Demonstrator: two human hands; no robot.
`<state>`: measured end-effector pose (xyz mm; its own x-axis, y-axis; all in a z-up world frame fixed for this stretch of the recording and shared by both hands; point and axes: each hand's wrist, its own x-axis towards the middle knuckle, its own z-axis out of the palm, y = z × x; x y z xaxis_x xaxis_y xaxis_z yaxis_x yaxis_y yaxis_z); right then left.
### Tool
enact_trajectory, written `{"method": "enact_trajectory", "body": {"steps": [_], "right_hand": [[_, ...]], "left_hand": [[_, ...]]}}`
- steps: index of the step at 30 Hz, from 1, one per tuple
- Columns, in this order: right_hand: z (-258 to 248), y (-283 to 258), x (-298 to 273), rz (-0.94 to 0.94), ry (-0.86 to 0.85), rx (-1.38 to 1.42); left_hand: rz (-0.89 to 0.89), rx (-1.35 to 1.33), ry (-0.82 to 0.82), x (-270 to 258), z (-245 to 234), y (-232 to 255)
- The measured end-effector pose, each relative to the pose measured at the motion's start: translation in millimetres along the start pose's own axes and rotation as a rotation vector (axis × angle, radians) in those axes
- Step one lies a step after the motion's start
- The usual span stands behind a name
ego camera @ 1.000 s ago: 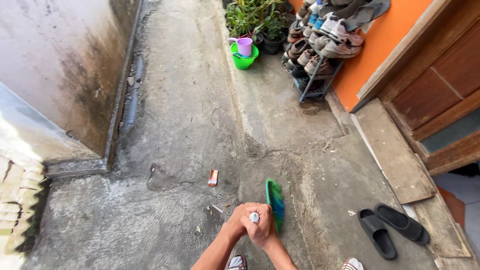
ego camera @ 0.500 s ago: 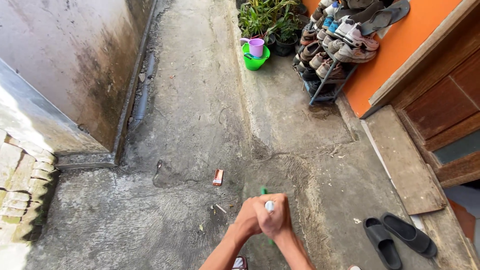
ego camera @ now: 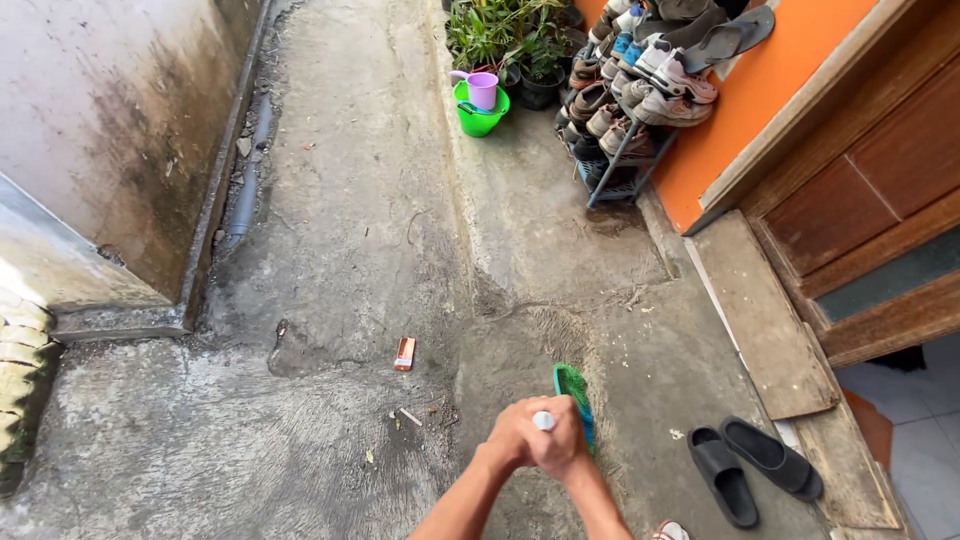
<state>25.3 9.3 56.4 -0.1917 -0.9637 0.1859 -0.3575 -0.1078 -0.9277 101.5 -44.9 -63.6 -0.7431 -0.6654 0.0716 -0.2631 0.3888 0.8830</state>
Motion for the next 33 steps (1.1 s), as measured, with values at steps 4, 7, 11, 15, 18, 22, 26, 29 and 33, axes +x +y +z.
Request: {"method": "enact_trajectory", "body": {"steps": [4, 7, 11, 15, 18, 22, 26, 29, 33], "right_hand": [[46, 0, 1, -0.042, -0.023, 0.012], [61, 0, 4, -0.017, -0.063, 0.023], [63, -18, 9, 0.026, -0.094, 0.083], [67, -8, 5, 0.126, -0.020, 0.141], [58, -10, 9, 0.142, 0.040, 0.139], [35, -16, 17, 0.128, 0.103, 0.148], [-9, -33, 23, 0.122, 0.136, 0.120], [-21, -35, 27, 0.079, 0.150, 0.056], [3, -7, 23, -0.016, 0.088, -0.053]], "left_hand": [[-0.015, 0.064, 0.062, -30, -24, -22], [-0.012, 0.115, 0.131, -42, -45, -40], [-0.102, 0.199, 0.079, -44, -82, -4], [-0.197, 0.327, -0.028, -50, -89, 0], [-0.193, 0.415, -0.055, -43, -82, -8], [-0.159, 0.408, -0.042, -22, -76, 23], [-0.166, 0.285, -0.009, 13, -57, 68], [-0.143, 0.251, -0.019, 33, -33, 54], [-0.119, 0.069, 0.060, 24, -7, -8]]}}
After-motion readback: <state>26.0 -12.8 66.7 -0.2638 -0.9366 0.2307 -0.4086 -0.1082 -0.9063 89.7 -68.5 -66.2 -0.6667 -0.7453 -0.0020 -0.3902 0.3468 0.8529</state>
